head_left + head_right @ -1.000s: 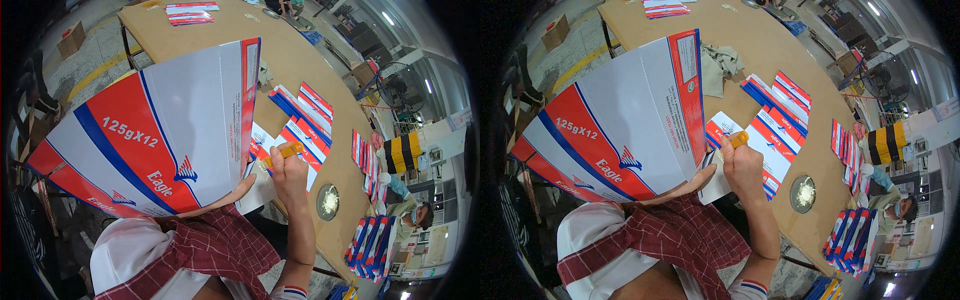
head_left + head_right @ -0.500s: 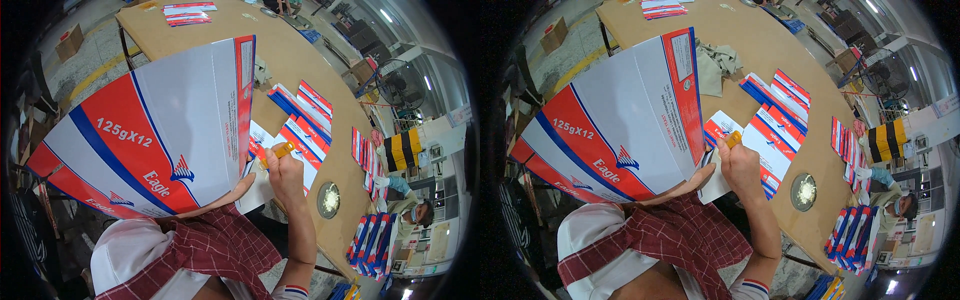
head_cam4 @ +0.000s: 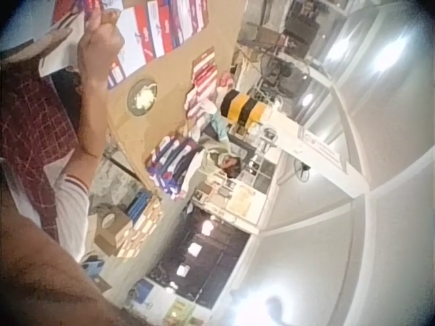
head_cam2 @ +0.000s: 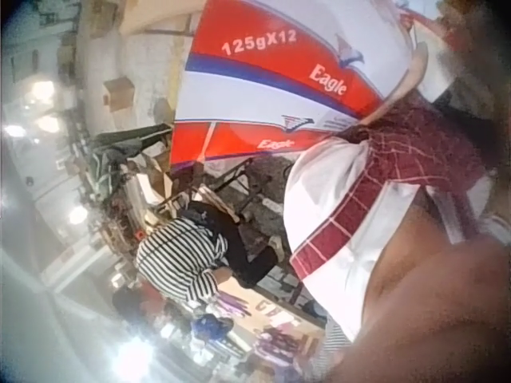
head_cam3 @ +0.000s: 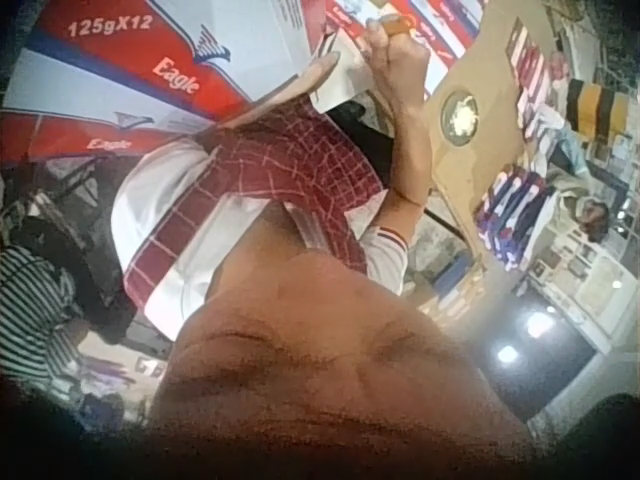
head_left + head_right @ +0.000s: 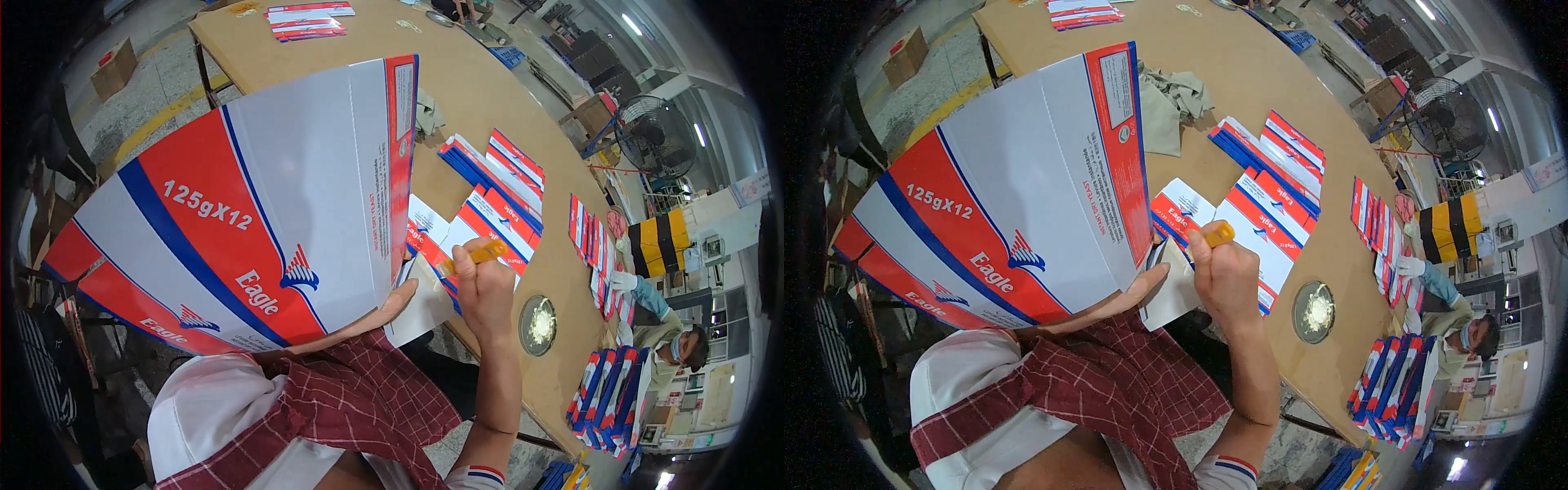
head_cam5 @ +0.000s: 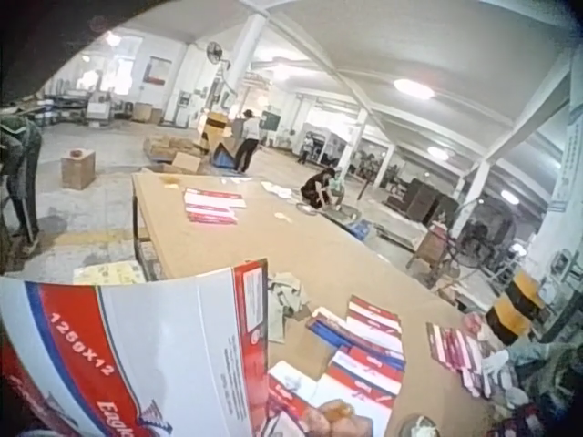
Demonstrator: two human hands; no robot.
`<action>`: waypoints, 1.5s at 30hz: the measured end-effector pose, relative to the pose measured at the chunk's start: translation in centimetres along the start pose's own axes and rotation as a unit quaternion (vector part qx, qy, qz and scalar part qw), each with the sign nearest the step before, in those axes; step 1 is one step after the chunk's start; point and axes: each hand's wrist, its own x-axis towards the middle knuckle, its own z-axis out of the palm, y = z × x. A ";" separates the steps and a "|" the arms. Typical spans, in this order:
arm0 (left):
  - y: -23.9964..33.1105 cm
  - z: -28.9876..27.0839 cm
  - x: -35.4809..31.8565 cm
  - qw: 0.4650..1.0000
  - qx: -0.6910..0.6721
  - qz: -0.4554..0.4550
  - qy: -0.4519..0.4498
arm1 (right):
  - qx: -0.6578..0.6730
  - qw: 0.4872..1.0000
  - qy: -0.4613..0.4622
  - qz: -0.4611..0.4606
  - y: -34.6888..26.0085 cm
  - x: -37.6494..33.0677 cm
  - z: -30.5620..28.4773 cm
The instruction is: The recorder is applying glue to cardboard box flats using a brush and stacking them.
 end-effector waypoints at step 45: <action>-4.1 8.4 -2.3 0.834 -0.452 -0.317 0.019 | 0.075 0.997 -0.006 0.007 2.6 -3.2 -0.2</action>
